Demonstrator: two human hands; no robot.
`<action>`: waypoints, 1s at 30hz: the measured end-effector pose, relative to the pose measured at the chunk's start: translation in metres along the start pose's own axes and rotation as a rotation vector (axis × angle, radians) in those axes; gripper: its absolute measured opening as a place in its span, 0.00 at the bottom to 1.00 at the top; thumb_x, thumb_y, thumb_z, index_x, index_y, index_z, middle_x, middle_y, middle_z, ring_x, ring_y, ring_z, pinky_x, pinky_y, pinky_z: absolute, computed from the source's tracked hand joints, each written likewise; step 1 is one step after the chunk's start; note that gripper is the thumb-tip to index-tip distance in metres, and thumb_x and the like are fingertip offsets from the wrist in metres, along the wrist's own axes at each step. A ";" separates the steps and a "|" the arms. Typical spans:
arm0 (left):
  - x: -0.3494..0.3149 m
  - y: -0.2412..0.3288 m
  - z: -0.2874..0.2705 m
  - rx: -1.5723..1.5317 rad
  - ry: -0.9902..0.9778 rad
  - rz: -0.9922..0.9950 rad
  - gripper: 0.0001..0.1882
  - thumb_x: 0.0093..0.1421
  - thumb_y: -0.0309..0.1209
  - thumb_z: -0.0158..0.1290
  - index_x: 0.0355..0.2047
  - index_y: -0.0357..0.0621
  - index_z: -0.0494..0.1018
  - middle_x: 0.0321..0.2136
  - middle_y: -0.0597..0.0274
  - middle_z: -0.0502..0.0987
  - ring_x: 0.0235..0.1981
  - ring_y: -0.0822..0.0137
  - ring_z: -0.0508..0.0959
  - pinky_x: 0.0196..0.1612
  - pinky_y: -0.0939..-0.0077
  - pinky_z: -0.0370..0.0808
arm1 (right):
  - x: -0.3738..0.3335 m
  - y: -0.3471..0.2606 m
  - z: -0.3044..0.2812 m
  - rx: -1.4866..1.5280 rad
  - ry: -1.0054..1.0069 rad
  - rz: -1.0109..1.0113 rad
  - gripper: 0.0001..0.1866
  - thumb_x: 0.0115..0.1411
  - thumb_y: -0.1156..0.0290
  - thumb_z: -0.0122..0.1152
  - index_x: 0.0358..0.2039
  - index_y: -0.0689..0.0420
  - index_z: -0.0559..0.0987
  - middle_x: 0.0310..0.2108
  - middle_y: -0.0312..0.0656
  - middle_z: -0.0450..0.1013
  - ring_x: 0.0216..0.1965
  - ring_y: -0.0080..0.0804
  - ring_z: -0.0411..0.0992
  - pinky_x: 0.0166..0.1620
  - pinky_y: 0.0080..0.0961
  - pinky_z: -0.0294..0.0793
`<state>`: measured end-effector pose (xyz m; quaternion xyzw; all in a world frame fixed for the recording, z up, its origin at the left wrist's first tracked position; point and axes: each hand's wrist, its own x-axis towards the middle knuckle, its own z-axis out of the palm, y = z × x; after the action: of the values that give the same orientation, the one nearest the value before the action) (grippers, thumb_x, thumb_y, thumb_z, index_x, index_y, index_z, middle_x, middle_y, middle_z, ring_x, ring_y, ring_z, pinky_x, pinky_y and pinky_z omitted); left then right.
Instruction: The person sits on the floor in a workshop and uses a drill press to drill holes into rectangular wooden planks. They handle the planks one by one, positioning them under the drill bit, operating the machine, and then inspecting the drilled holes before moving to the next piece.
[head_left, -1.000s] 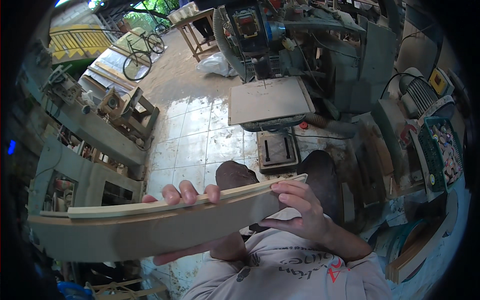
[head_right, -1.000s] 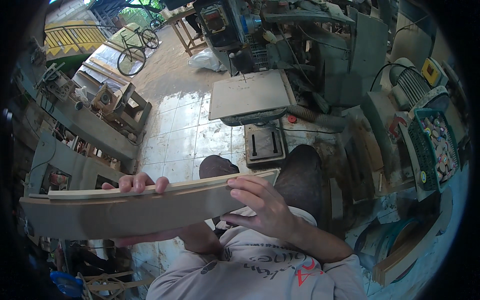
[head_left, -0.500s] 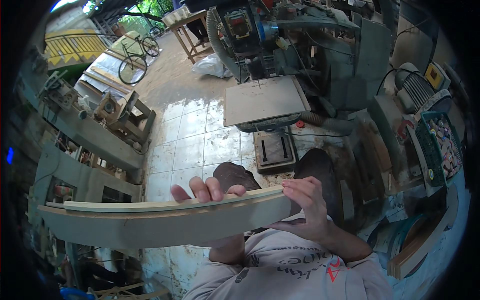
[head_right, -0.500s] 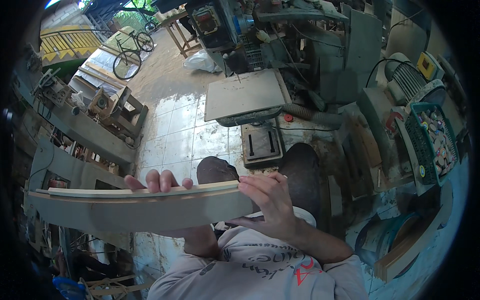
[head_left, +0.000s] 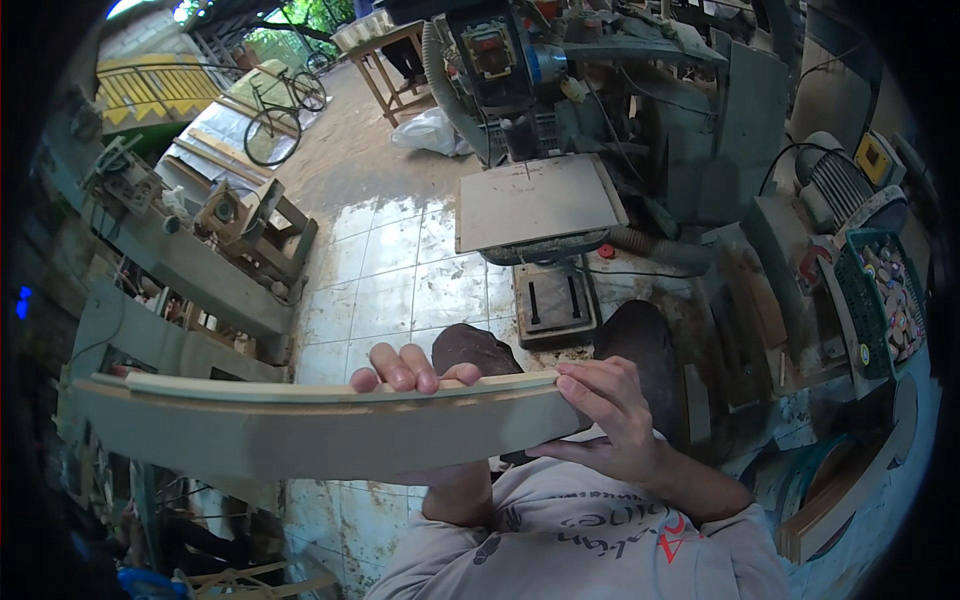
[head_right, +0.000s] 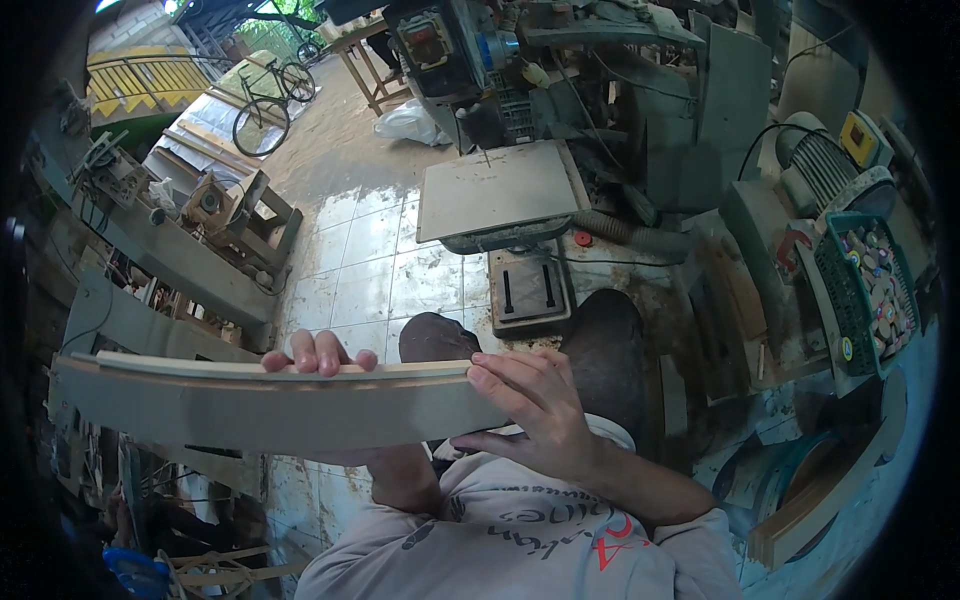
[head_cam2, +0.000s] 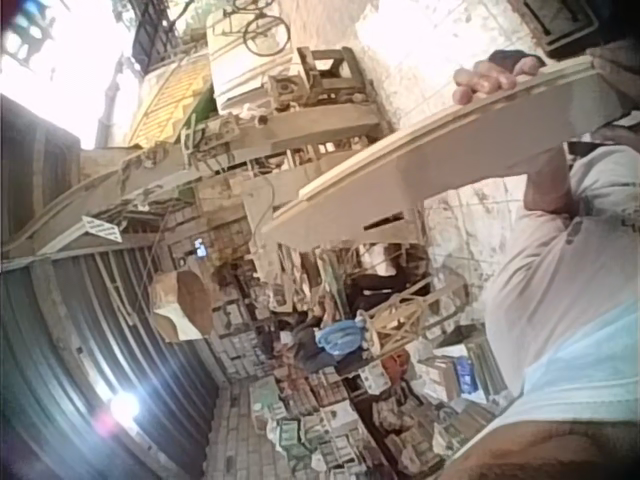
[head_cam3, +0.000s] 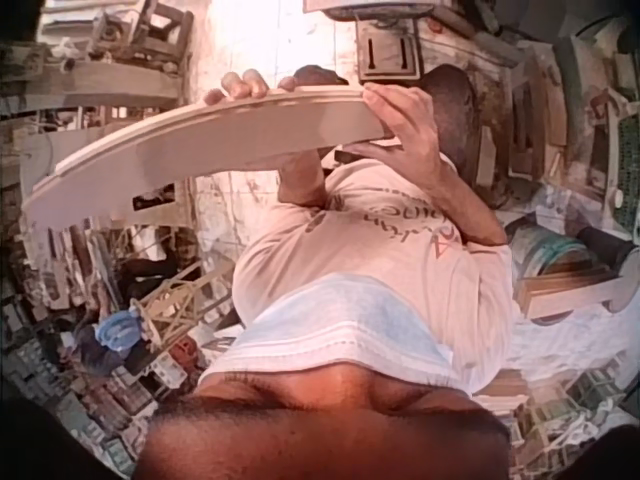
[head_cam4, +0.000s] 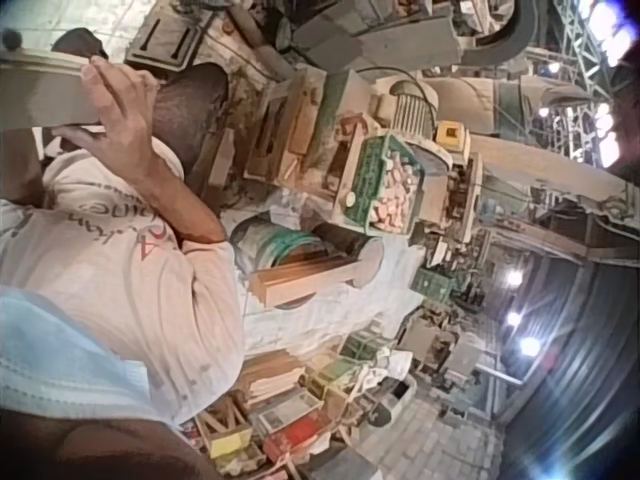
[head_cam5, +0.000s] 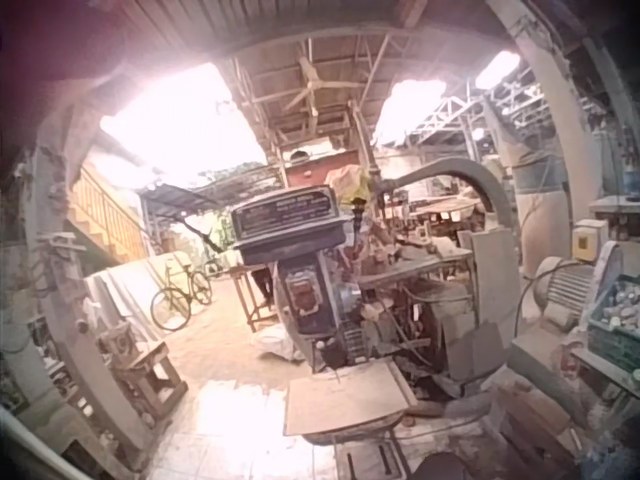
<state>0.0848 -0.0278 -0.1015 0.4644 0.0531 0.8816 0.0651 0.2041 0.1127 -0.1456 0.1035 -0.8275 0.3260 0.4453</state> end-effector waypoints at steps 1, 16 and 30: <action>0.003 -0.001 0.000 0.008 -0.017 -0.013 0.42 0.60 0.62 0.40 0.58 0.35 0.60 0.43 0.52 0.60 0.47 0.55 0.65 0.51 0.37 0.70 | 0.000 -0.001 0.000 -0.005 -0.006 0.015 0.43 0.35 0.56 0.78 0.53 0.56 0.71 0.51 0.44 0.71 0.49 0.38 0.70 0.50 0.40 0.64; 0.025 -0.038 -0.010 0.229 0.341 -1.288 0.46 0.61 0.68 0.26 0.59 0.38 0.59 0.38 0.47 0.75 0.36 0.58 0.80 0.34 0.60 0.81 | 0.076 0.000 -0.063 -0.695 -0.525 -0.317 0.51 0.34 0.52 0.74 0.62 0.40 0.62 0.67 0.39 0.48 0.67 0.53 0.48 0.67 0.60 0.40; 0.004 -0.040 -0.058 0.233 0.008 -0.995 0.57 0.53 0.76 0.19 0.61 0.36 0.58 0.55 0.48 0.67 0.56 0.58 0.69 0.57 0.57 0.67 | 0.008 0.094 -0.059 0.131 -0.419 0.494 0.41 0.37 0.63 0.77 0.54 0.60 0.72 0.47 0.48 0.73 0.49 0.38 0.72 0.53 0.29 0.69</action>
<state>0.0371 0.0101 -0.1374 0.3836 0.3661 0.7340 0.4243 0.1952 0.2224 -0.1579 -0.0070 -0.8785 0.4482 0.1653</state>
